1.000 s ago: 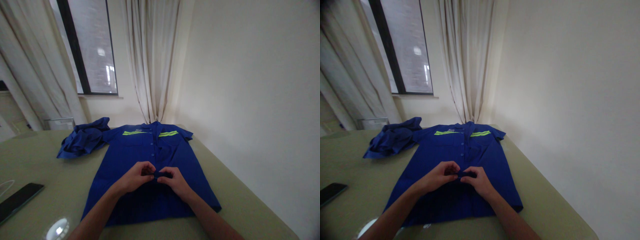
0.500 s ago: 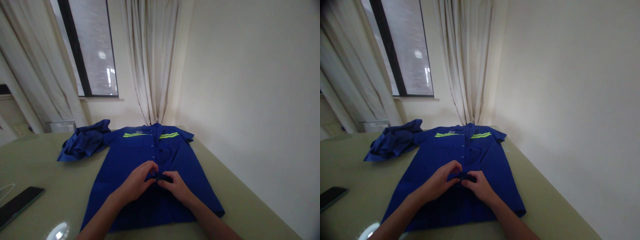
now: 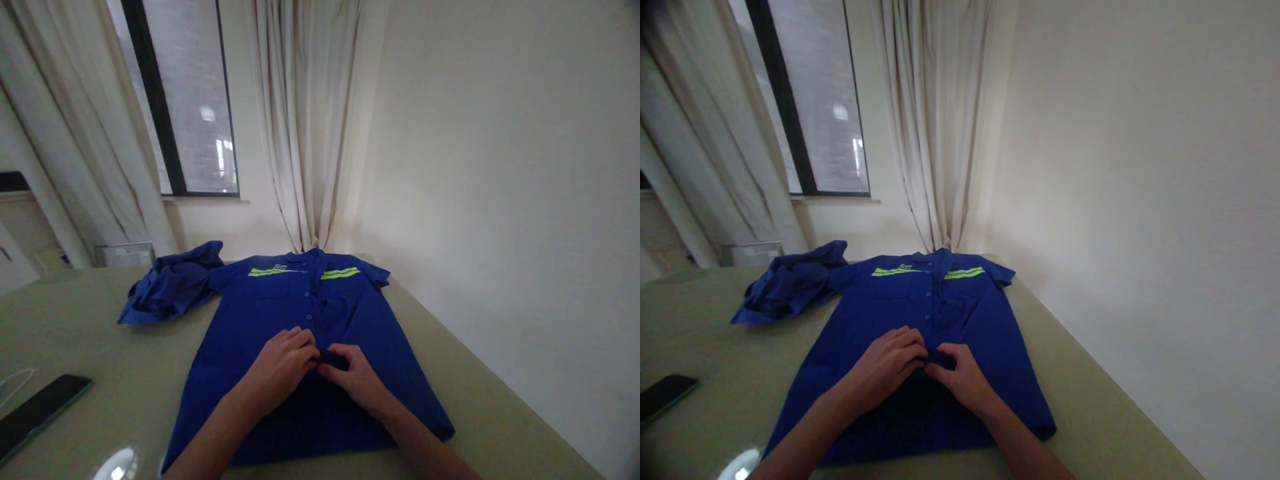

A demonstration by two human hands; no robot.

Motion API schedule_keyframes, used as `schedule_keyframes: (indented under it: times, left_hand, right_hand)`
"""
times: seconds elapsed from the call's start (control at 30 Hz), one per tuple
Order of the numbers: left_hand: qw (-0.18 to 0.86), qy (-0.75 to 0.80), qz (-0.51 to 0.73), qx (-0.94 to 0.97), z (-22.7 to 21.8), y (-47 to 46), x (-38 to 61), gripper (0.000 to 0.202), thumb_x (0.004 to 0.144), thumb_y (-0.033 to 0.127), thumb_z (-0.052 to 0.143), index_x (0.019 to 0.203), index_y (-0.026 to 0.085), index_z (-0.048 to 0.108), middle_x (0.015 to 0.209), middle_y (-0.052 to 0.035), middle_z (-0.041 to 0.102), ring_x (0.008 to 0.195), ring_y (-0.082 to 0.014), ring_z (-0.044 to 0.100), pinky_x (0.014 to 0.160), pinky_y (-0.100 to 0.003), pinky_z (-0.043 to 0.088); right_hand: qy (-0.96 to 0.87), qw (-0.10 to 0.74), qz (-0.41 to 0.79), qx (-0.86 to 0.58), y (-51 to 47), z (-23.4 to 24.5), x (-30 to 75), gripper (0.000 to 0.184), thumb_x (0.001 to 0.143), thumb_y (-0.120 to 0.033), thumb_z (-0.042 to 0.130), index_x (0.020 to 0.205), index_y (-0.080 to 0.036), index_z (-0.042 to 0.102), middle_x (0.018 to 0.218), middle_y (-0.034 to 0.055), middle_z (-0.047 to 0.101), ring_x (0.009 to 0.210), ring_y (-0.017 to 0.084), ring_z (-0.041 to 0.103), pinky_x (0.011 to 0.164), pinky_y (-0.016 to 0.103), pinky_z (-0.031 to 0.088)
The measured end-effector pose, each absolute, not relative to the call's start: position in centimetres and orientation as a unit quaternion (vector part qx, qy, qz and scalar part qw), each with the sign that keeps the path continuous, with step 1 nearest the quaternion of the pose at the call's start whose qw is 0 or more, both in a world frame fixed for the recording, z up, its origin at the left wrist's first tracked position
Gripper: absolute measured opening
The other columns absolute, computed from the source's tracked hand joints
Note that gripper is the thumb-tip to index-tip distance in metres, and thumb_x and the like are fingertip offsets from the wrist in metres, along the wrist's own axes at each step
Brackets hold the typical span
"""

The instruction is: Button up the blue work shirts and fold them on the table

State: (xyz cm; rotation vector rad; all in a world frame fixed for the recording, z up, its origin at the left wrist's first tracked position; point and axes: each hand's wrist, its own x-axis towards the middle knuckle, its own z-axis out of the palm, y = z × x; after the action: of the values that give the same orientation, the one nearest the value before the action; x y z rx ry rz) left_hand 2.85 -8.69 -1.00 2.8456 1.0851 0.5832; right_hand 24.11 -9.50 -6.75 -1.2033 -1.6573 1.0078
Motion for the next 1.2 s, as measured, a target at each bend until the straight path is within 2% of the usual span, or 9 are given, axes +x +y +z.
schedule_keyframes:
  times: [0.17,0.33,0.53,0.7,0.9,1.07,1.13,1.2]
  left_hand:
    - [0.055,0.358,0.196,0.911,-0.8,-9.0,2.9,0.014,0.091,0.016,0.063,0.102,0.024,0.066,0.107,-0.0019,0.065,0.098,-0.0206,0.06,0.089,-0.035,0.043]
    - [0.039,0.376,0.18,0.908,-1.0,-9.3,3.2,0.019,0.085,0.014,0.061,0.101,0.024,0.061,0.107,-0.0024,0.063,0.096,-0.0219,0.059,0.085,-0.037,0.042]
    - [0.057,0.378,0.175,0.907,-1.3,-9.6,3.3,0.018,0.076,0.017,0.059,0.091,0.023,0.054,0.097,-0.0019,0.06,0.089,-0.0215,0.057,0.079,-0.036,0.04]
    - [0.106,0.353,0.173,0.913,-1.0,-9.5,2.9,0.017,0.073,0.017,0.059,0.086,0.023,0.05,0.096,-0.0016,0.06,0.089,-0.0202,0.057,0.081,-0.034,0.041]
    - [0.185,0.362,0.145,0.902,-0.9,-9.2,2.3,0.016,0.071,0.023,0.067,0.08,0.023,0.053,0.09,0.0012,0.06,0.083,-0.0171,0.058,0.073,-0.028,0.041]
    - [0.233,0.376,0.125,0.888,-0.4,-9.1,1.9,0.01,0.075,0.027,0.071,0.073,0.022,0.062,0.086,0.0022,0.065,0.083,-0.016,0.061,0.073,-0.026,0.041]
    - [0.272,0.382,0.105,0.877,-0.1,-9.5,2.0,0.008,0.076,0.028,0.071,0.073,0.022,0.066,0.08,0.0024,0.067,0.077,-0.0155,0.062,0.069,-0.026,0.041]
    - [0.345,0.373,0.068,0.858,0.0,-10.1,2.1,0.006,0.076,0.027,0.073,0.074,0.023,0.069,0.076,0.0024,0.07,0.073,-0.0156,0.065,0.066,-0.025,0.043]
  right_hand:
    - [-0.669,0.432,0.394,-0.459,-9.7,-6.4,24.1,0.029,0.078,-0.051,0.077,0.083,-0.023,0.079,0.076,0.0011,0.068,0.076,0.022,0.059,0.069,0.03,0.048]
    - [-0.694,0.419,0.382,-0.445,-10.0,-5.9,23.9,0.023,0.082,-0.045,0.075,0.086,-0.023,0.079,0.081,0.001,0.071,0.08,0.022,0.062,0.074,0.03,0.049]
    - [-0.724,0.4,0.4,-0.395,-10.4,-5.1,23.6,0.017,0.086,-0.037,0.073,0.089,-0.021,0.078,0.085,0.0008,0.073,0.083,0.021,0.064,0.078,0.03,0.049]
    - [-0.749,0.375,0.406,-0.366,-10.5,-4.5,23.7,0.021,0.086,-0.041,0.075,0.088,-0.02,0.078,0.085,0.0001,0.073,0.083,0.02,0.064,0.077,0.028,0.047]
    - [-0.758,0.355,0.415,-0.358,-10.5,-4.3,23.7,0.023,0.084,-0.044,0.079,0.091,-0.023,0.08,0.086,-0.0005,0.073,0.083,0.019,0.064,0.077,0.028,0.046]
    - [-0.773,0.334,0.395,-0.368,-10.1,-4.6,24.4,0.034,0.075,-0.053,0.084,0.08,-0.02,0.077,0.077,-0.001,0.069,0.076,0.017,0.062,0.072,0.026,0.044]
    - [-0.762,0.323,0.426,-0.365,-9.8,-4.7,24.7,0.045,0.083,-0.063,0.072,0.082,-0.018,0.076,0.075,0.0003,0.068,0.071,0.017,0.062,0.067,0.026,0.045]
    - [-0.729,0.327,0.462,-0.385,-9.6,-4.7,24.8,0.058,0.095,-0.069,0.05,0.086,-0.017,0.075,0.073,0.0021,0.067,0.065,0.017,0.062,0.06,0.026,0.046]
